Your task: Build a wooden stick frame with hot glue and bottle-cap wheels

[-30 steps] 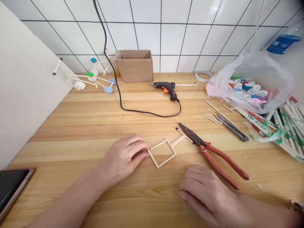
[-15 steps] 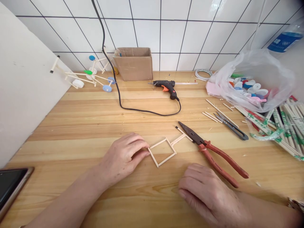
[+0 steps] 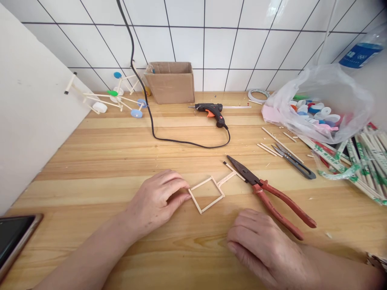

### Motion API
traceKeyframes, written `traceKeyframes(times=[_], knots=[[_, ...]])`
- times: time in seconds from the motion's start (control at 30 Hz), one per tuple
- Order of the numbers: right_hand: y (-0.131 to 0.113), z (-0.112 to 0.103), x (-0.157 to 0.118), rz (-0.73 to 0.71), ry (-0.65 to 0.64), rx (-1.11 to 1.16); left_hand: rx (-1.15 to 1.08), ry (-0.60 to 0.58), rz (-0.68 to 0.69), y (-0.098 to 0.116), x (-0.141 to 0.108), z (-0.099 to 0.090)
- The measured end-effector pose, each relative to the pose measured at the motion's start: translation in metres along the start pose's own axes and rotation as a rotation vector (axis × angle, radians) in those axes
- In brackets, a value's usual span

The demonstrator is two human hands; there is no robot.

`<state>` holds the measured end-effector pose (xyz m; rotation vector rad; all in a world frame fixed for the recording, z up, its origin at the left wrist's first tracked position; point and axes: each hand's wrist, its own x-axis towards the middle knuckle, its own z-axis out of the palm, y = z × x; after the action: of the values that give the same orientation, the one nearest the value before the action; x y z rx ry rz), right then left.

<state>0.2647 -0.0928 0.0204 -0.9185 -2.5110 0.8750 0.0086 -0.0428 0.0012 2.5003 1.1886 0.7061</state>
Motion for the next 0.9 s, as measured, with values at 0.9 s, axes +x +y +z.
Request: traceKeyframes(times=[0.9], knots=[[0.0011,0.0018,-0.0016,-0.001,0.000,0.030,-0.056,-0.073,0.148,0.0029,-0.0024,-0.0025]])
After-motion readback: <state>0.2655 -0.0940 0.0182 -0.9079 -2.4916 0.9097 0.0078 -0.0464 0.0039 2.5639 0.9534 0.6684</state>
